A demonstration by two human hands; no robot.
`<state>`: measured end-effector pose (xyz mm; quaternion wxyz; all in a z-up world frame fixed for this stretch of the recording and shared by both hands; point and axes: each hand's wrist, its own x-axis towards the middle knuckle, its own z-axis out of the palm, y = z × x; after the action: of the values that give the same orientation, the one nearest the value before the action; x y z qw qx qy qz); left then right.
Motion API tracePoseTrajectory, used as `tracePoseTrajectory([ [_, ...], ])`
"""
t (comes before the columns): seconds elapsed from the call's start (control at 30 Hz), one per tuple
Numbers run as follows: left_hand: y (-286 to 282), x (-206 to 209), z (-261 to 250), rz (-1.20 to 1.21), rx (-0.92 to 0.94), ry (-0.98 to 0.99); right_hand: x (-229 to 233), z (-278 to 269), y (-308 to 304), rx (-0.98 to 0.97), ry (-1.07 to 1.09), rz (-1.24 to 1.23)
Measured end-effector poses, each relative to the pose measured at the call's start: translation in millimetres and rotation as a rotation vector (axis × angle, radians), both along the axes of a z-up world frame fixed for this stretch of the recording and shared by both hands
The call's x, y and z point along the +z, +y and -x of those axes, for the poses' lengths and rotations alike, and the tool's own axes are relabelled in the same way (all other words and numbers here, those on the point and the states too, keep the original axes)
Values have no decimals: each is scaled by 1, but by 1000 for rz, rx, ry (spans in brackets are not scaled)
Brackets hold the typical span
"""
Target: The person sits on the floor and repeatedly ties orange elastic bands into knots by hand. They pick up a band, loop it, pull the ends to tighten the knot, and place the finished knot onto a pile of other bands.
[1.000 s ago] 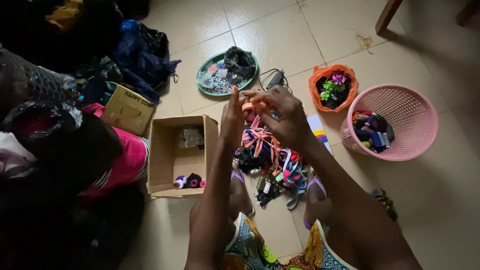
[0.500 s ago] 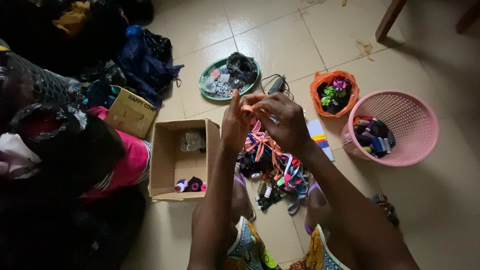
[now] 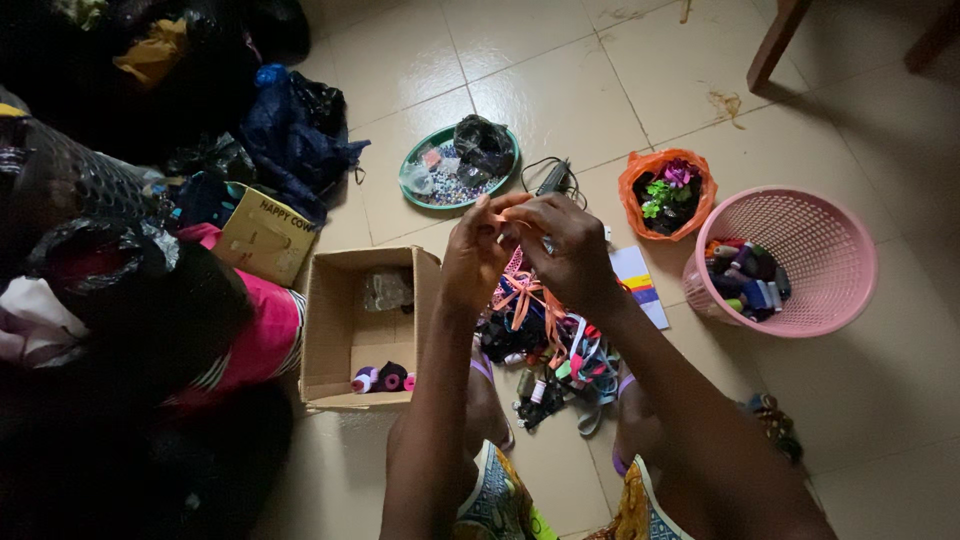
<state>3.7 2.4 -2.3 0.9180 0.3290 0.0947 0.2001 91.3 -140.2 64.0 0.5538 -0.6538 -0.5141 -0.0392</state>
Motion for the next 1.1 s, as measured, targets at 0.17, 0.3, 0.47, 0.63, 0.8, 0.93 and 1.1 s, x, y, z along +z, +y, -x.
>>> tracePoseTrajectory([
  [0.17, 0, 7, 2, 63, -19, -13, 0, 1, -1, 8, 22, 23],
  [0.3, -2, 12, 0, 134, 1, -41, -1, 3, -1, 16, 11, 23],
  [0.47, -2, 7, 0, 221, 40, -101, -3, 5, 2, 55, 27, 33],
  [0.63, 0, 0, -1, 233, 36, -147, -5, 5, 2, 47, 12, 23],
  [0.8, 1, -3, -2, 251, 62, -126, -7, 8, 6, 27, 30, 67],
  [0.93, 2, -5, -3, 262, 52, -149, -8, 10, 10, 18, 51, 59],
  [1.1, 4, -6, -2, 282, 48, -178, -8, 12, 16, 22, 127, 49],
])
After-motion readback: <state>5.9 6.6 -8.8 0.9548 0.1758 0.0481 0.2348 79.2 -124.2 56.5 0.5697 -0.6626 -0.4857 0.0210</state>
